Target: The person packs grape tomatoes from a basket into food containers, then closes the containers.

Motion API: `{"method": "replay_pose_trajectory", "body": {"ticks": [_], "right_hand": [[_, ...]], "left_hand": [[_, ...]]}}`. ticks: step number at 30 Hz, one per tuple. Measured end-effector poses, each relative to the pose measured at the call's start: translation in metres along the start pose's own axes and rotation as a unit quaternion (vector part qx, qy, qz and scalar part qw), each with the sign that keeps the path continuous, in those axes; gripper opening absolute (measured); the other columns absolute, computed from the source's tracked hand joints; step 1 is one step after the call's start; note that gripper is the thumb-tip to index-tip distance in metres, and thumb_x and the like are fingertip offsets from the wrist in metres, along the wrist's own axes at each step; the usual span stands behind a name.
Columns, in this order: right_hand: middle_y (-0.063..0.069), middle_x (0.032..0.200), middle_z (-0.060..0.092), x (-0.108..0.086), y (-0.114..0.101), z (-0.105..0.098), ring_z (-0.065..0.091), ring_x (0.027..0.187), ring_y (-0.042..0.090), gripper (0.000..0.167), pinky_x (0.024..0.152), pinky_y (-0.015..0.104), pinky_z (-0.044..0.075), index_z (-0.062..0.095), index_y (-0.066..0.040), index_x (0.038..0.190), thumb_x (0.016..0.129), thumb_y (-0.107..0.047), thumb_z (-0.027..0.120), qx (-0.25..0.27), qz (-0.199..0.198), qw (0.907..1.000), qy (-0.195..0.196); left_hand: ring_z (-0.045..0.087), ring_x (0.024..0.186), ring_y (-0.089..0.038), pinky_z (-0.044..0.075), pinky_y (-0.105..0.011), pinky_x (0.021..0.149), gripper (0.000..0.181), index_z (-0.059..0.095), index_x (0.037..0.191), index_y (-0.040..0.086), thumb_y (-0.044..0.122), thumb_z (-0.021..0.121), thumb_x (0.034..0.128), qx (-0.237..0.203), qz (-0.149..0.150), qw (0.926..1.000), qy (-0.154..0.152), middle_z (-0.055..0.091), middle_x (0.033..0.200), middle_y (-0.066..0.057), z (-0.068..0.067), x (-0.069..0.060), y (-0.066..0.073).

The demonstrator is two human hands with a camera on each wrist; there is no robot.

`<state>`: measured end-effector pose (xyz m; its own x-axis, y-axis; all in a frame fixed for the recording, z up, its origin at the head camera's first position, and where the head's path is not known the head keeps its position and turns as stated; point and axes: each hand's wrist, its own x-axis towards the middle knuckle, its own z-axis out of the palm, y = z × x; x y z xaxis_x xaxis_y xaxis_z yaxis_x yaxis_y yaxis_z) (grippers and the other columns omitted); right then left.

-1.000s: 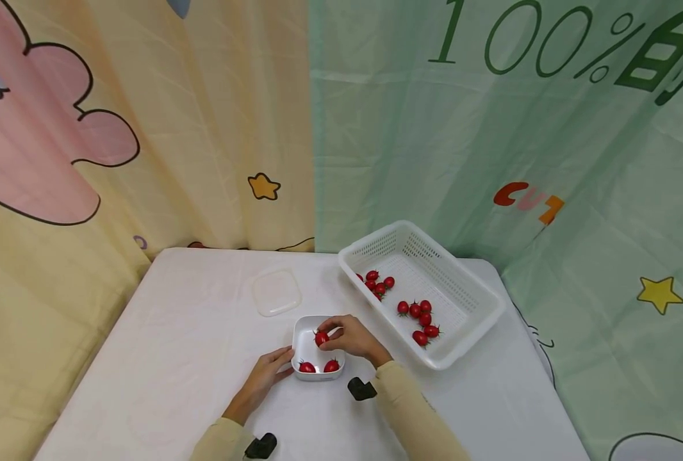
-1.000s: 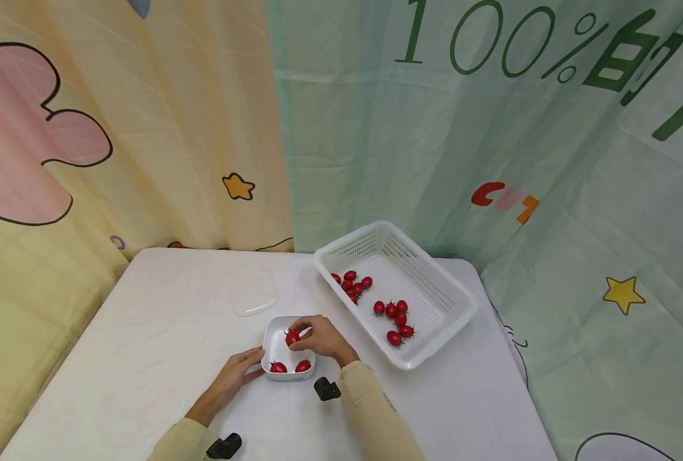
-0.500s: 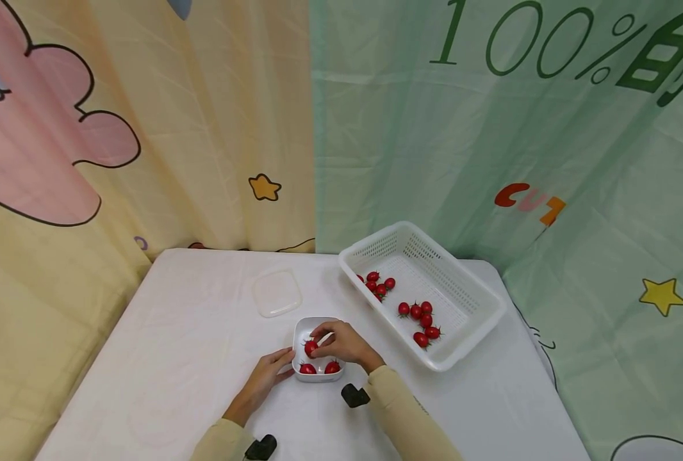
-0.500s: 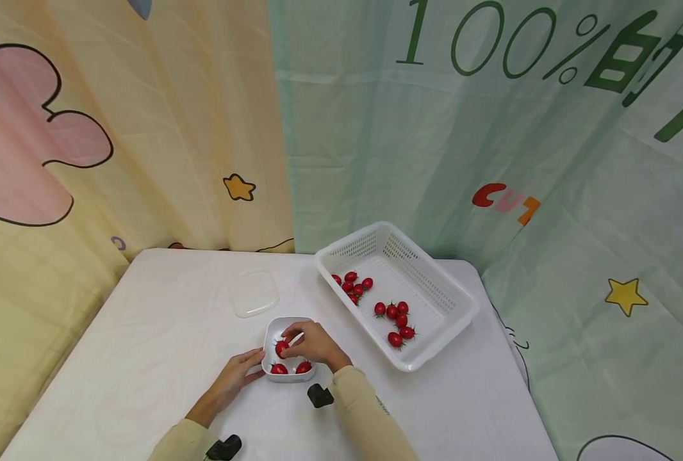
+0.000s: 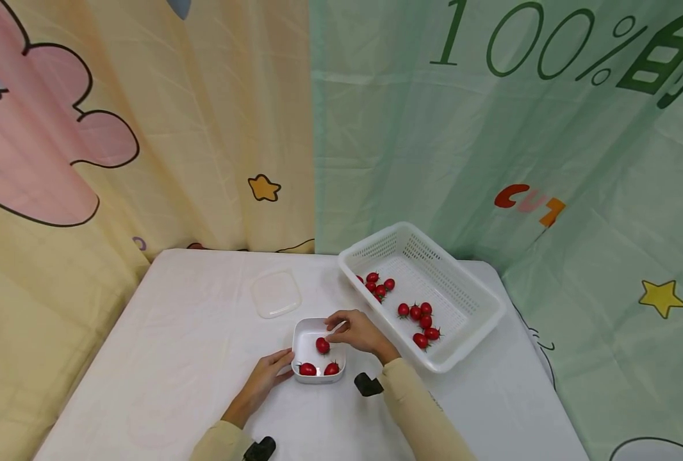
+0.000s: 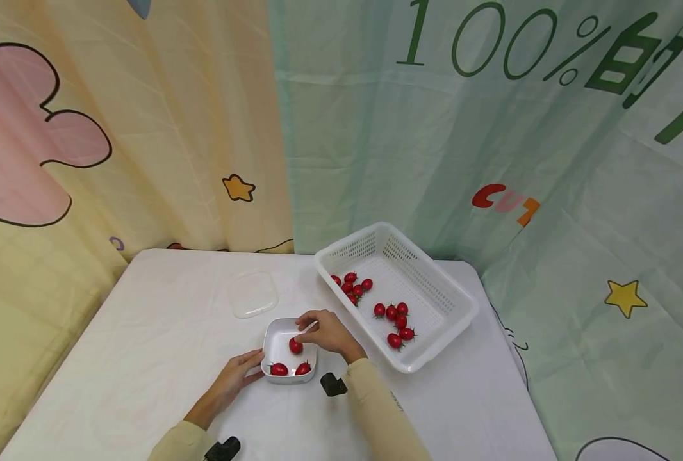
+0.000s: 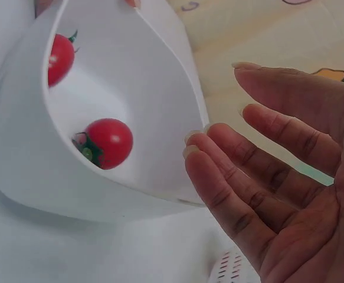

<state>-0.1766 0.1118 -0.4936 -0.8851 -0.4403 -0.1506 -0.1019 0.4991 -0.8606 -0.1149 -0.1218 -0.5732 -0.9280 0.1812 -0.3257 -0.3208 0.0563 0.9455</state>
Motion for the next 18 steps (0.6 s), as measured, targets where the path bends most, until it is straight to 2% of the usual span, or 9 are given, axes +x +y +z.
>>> {"method": "replay_pose_trajectory", "body": {"ticks": [5,11,18], "right_hand": [[0.009,0.1,0.067,-0.004,-0.004,-0.018,0.064,0.086,0.02,0.031,0.076,0.03,0.056,0.065,0.003,0.113,0.086,-0.013,0.073,0.006,-0.02,0.9996,0.016],[0.013,0.103,0.067,-0.011,-0.007,-0.04,0.066,0.091,0.024,0.029,0.08,0.034,0.058,0.066,0.0,0.111,0.086,-0.013,0.072,0.029,-0.031,0.9983,0.04],[0.021,0.106,0.065,-0.014,0.001,-0.061,0.066,0.089,0.03,0.032,0.079,0.037,0.06,0.063,0.004,0.114,0.087,-0.01,0.071,0.067,-0.026,0.9959,0.055]], "left_hand": [[0.052,0.122,-0.04,0.05,-0.042,0.098,0.058,0.044,0.134,-0.015,0.029,0.055,0.0984,-0.001,0.0,1.0,0.004,0.044,0.14,-0.03,0.0,0.0,-0.001],[0.054,0.121,-0.039,0.05,-0.042,0.097,0.057,0.045,0.134,-0.015,0.029,0.055,0.0985,0.0,-0.001,1.0,0.007,0.045,0.14,-0.03,0.0,-0.001,0.0],[0.052,0.122,-0.04,0.05,-0.043,0.097,0.058,0.045,0.135,-0.013,0.03,0.056,0.0979,0.008,0.0,0.9999,0.008,0.044,0.14,-0.029,0.001,-0.003,0.001]]}}
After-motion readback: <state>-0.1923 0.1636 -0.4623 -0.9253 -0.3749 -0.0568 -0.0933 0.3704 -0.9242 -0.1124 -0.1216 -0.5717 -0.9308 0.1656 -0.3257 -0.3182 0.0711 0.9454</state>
